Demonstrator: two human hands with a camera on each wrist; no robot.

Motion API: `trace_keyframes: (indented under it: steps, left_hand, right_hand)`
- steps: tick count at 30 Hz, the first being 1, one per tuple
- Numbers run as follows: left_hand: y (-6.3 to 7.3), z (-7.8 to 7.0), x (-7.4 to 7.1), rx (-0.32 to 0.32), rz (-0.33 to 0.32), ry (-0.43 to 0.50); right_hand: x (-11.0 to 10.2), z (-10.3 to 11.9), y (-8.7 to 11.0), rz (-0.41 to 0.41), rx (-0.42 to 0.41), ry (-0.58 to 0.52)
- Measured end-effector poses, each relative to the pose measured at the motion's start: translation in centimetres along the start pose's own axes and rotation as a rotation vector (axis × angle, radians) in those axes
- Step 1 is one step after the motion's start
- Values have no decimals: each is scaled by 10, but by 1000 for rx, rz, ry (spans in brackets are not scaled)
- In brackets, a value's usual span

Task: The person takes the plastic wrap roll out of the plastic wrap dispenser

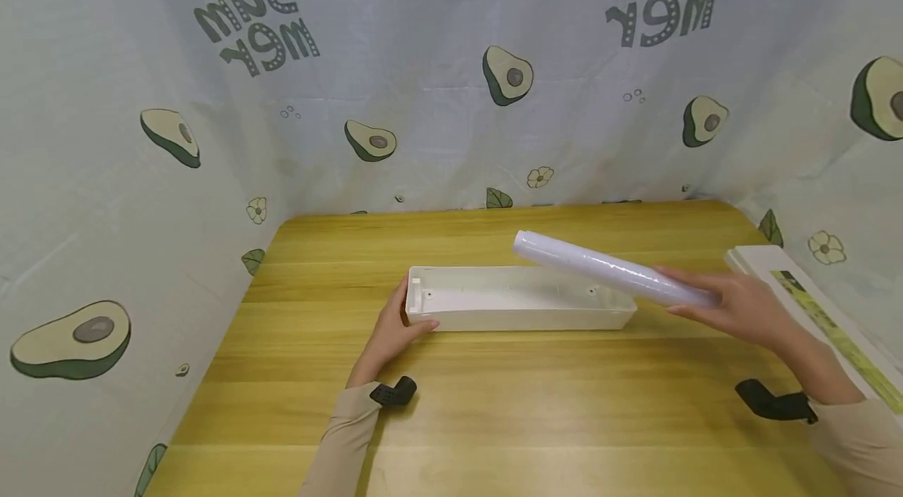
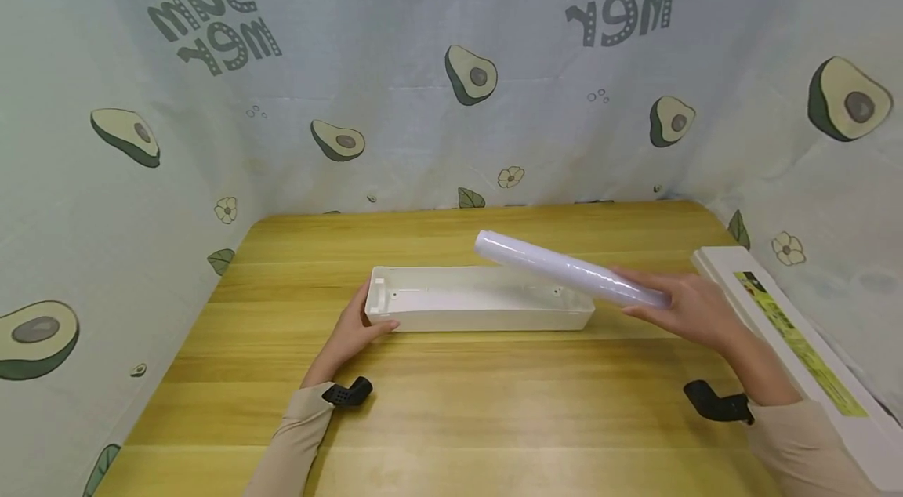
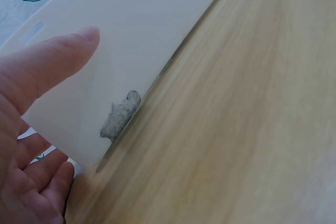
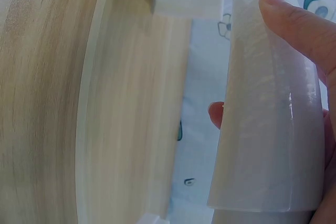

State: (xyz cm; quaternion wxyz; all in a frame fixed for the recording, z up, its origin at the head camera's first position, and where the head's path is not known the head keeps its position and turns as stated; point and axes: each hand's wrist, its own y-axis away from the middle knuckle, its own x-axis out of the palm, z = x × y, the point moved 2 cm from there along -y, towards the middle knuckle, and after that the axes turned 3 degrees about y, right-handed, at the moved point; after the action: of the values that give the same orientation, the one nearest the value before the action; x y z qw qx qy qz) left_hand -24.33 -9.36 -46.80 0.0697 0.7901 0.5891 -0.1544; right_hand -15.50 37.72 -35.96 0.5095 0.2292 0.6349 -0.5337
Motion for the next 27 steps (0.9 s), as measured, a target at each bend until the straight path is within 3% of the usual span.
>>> trace_keyframes:
  steps: [20, 27]
  left_hand:
    - [2, 0, 2, -2, -7, -1]
    - [2, 0, 1, 11, -6, 3]
  right_hand:
    - [-10, -7, 5, -13, -11, 44]
    - [-11, -7, 9, 26, 42, 42]
